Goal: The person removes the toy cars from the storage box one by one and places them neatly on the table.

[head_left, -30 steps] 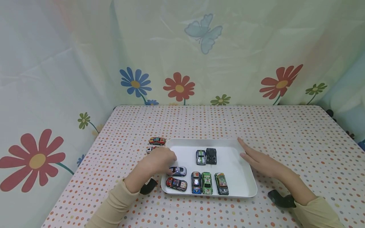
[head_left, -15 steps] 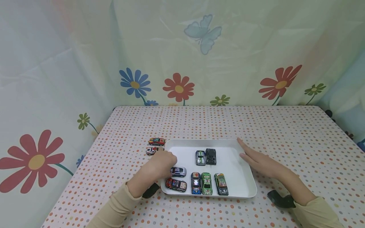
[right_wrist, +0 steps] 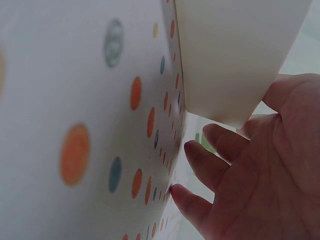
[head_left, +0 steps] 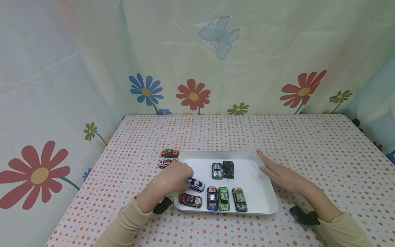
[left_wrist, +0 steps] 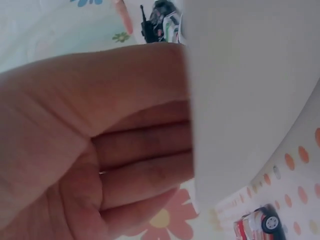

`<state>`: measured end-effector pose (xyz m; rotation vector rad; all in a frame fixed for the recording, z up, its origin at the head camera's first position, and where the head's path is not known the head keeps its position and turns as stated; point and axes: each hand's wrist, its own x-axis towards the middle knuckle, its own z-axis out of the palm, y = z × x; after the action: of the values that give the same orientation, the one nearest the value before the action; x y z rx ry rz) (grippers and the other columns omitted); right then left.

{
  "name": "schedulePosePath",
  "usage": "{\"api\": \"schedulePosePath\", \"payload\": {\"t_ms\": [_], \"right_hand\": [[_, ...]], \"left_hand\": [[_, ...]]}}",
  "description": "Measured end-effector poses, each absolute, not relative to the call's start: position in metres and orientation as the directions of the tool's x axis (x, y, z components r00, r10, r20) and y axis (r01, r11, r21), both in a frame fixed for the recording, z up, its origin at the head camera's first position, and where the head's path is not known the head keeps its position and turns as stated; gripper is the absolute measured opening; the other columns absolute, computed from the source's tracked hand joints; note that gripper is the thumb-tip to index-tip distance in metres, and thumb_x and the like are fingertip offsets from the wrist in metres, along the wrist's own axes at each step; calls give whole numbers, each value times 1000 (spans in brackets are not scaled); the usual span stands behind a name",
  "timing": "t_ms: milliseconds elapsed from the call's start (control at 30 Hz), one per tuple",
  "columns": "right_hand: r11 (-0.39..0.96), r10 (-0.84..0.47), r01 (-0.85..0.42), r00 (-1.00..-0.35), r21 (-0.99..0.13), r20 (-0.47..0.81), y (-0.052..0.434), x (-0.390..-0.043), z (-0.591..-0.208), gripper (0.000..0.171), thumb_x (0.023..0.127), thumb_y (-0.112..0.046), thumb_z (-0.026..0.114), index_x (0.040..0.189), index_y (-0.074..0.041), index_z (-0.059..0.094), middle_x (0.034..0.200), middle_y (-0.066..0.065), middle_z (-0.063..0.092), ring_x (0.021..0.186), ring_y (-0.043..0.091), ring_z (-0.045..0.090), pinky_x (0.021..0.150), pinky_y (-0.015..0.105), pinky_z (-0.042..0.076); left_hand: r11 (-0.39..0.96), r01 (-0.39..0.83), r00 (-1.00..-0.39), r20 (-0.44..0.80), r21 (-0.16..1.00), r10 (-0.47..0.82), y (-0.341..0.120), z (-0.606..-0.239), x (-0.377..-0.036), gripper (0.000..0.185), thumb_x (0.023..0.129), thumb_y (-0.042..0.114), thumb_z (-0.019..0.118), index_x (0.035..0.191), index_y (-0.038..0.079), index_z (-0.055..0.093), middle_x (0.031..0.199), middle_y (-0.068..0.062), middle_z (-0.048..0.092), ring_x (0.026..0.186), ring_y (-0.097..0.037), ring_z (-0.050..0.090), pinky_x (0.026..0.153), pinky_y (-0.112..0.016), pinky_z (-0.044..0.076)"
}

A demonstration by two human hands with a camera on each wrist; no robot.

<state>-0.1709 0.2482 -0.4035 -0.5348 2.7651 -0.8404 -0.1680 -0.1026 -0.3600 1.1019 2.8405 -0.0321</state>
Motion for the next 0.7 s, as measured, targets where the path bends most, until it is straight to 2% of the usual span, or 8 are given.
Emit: {"api": "schedulePosePath", "payload": {"t_ms": [100, 200, 300, 367, 467, 700], "right_hand": [[772, -397, -282, -914, -570, -85, 248, -171, -403, 63, 102, -34, 32, 149, -2, 6, 149, 29, 10, 132, 48, 17, 103, 60, 17], [773, -396, -280, -914, -569, -86, 248, -171, -403, 63, 102, -34, 32, 149, -2, 6, 149, 28, 10, 132, 48, 17, 103, 60, 17], [772, -397, -281, -914, -570, -86, 248, -172, -404, 63, 102, -35, 32, 149, -2, 6, 149, 28, 10, 132, 48, 16, 103, 60, 17], [771, -397, -283, -914, -570, -83, 249, -172, -405, 63, 102, -35, 31, 149, -3, 6, 149, 28, 10, 132, 47, 17, 103, 60, 18], [768, -398, -285, -914, -573, -78, 249, -171, -405, 62, 102, -34, 32, 150, -3, 6, 149, 28, 11, 132, 47, 17, 103, 60, 18], [762, -400, -288, -913, -580, -73, 250, -171, -407, 63, 102, -34, 33, 150, -4, 6, 149, 28, 10, 132, 47, 16, 103, 60, 18]], "left_hand": [[718, 695, -715, -67, 40, 696, -105, -357, -170, 15, 75, 16, 77, 72, 13, 62, 64, 7, 52, 56, -10, 42, 57, -30, 41], [713, 694, -711, -54, 100, 701, -107, -353, -174, 10, 77, 15, 76, 79, 12, 67, 66, 7, 54, 57, -9, 41, 53, -25, 38], [715, 681, -718, -47, 156, 694, -110, -351, -178, 14, 79, 15, 75, 91, 9, 72, 77, 5, 64, 66, -8, 53, 60, -24, 45], [716, 671, -724, -42, 194, 689, -113, -351, -181, 21, 80, 16, 75, 99, 8, 72, 90, 1, 68, 79, -11, 61, 70, -26, 49], [705, 664, -725, -18, 249, 688, -116, -353, -187, 27, 80, 17, 76, 104, 6, 72, 101, -3, 69, 94, -15, 63, 80, -28, 50], [663, 644, -723, 19, 381, 691, -124, -359, -199, 29, 81, 18, 75, 107, 7, 71, 102, -2, 68, 93, -12, 63, 73, -23, 50]]}}
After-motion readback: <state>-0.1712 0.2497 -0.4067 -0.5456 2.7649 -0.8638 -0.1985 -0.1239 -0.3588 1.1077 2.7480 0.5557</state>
